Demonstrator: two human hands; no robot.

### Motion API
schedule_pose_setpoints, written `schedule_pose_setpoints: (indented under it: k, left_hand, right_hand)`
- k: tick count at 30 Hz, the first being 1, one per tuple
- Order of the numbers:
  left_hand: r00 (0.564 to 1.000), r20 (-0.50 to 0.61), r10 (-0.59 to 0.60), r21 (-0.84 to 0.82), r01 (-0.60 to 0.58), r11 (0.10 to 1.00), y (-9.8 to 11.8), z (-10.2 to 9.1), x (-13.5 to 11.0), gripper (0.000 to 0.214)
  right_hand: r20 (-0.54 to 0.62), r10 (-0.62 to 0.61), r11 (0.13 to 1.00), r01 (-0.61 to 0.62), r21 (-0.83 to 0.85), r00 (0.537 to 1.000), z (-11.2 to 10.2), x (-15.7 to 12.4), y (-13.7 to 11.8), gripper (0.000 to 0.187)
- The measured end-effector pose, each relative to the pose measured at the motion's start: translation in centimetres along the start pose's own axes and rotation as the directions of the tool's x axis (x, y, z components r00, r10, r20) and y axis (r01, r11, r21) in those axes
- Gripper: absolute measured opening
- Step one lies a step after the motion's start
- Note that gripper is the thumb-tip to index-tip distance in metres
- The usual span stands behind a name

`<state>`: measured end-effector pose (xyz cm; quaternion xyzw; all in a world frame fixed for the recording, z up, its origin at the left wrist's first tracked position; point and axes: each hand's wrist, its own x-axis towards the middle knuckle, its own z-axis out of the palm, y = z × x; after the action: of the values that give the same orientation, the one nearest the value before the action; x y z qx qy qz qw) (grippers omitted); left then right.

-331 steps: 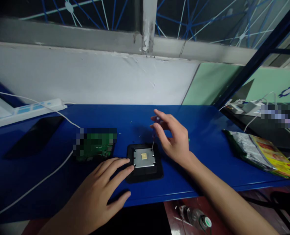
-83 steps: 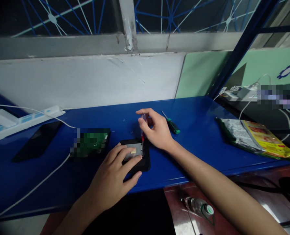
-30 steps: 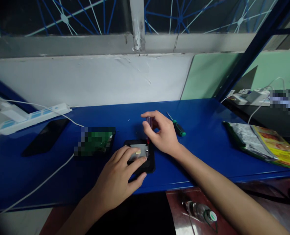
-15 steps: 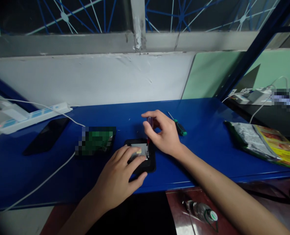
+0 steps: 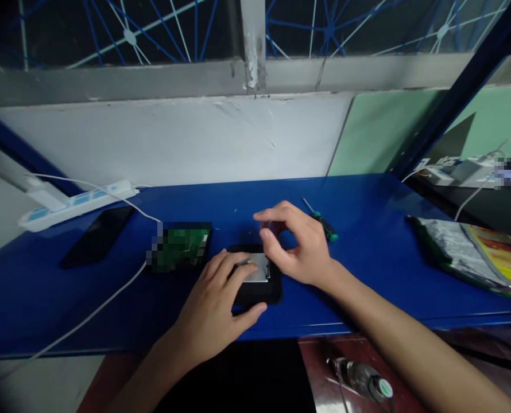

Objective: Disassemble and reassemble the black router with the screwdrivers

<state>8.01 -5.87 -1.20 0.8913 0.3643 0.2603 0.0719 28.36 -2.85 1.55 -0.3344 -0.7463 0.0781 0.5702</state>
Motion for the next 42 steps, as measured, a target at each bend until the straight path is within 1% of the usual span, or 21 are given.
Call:
schedule_pose_setpoints:
  k: [4, 8, 13, 16, 19, 23, 27, 29, 31, 34, 36, 38, 42]
  left_hand:
    - [0.999, -0.014, -0.04, 0.004, 0.04, 0.999, -0.2, -0.2, -0.1, 0.054]
    - [0.996, -0.004, -0.085, -0.004, 0.085, 0.996, -0.9, -0.8, -1.0, 0.059]
    - [0.994, 0.001, -0.108, -0.011, 0.108, 0.994, -1.8, -1.3, -2.6, 0.052]
    - [0.995, -0.003, -0.1, -0.02, 0.1, 0.995, -1.7, -1.1, -2.8, 0.05]
    - [0.993, -0.013, -0.116, -0.019, 0.116, 0.993, -1.6, -0.9, -2.6, 0.051]
    - [0.991, -0.016, -0.136, -0.02, 0.136, 0.991, -1.5, -0.8, -2.5, 0.051]
    - [0.99, -0.018, -0.143, -0.025, 0.142, 0.99, -1.5, -0.9, -2.6, 0.05]
    - [0.99, -0.02, -0.138, -0.027, 0.138, 0.99, -1.5, -1.0, -2.5, 0.049]
    - [0.991, -0.022, -0.135, -0.027, 0.135, 0.991, -1.5, -1.0, -2.5, 0.049]
    - [0.99, -0.02, -0.14, -0.028, 0.14, 0.99, -1.5, -0.9, -2.5, 0.049]
    - [0.989, -0.018, -0.147, -0.032, 0.147, 0.989, -1.5, -0.8, -2.5, 0.049]
    - [0.988, -0.02, -0.15, -0.036, 0.149, 0.988, -1.5, -0.8, -2.4, 0.049]
    - [0.988, -0.015, -0.155, -0.037, 0.155, 0.987, -1.4, -0.8, -2.5, 0.049]
  right_hand:
    - [-0.028, -0.041, 0.999, 0.041, 0.015, 0.999, -0.1, -0.2, -0.1, 0.033]
    - [-0.03, -0.057, 0.996, 0.059, 0.072, 0.998, -0.1, -0.3, -0.2, 0.035]
    - [0.014, 0.015, 0.986, -0.017, 0.166, 1.0, -0.2, -0.6, -0.7, 0.029]
    - [0.022, 0.073, 0.973, -0.077, 0.217, 0.997, -0.2, -0.6, -1.0, 0.027]
    - [0.049, 0.101, 0.965, -0.11, 0.238, 0.994, -0.1, -0.5, -1.2, 0.029]
    - [0.08, 0.109, 0.978, -0.121, 0.168, 0.991, 0.2, -0.4, -1.2, 0.041]
    - [0.033, 0.047, 0.997, -0.049, 0.067, 0.998, 0.5, -0.3, -0.6, 0.051]
    - [0.02, 0.002, 1.0, -0.003, 0.028, 1.0, 0.4, -0.2, -0.2, 0.051]
    - [0.028, -0.034, 0.999, 0.033, 0.017, 0.999, 0.3, -0.1, 0.0, 0.048]
    - [0.063, -0.006, 0.999, 0.002, 0.051, 0.998, 0.1, -0.2, -0.4, 0.037]
    - [0.078, 0.028, 0.998, -0.031, 0.048, 0.997, 0.0, -0.2, -1.0, 0.041]
    - [0.06, 0.036, 0.999, -0.037, 0.016, 0.998, 0.0, -0.1, -1.3, 0.046]
    - [-0.002, -0.038, 0.999, 0.037, -0.038, 0.999, 0.1, 0.2, -1.0, 0.047]
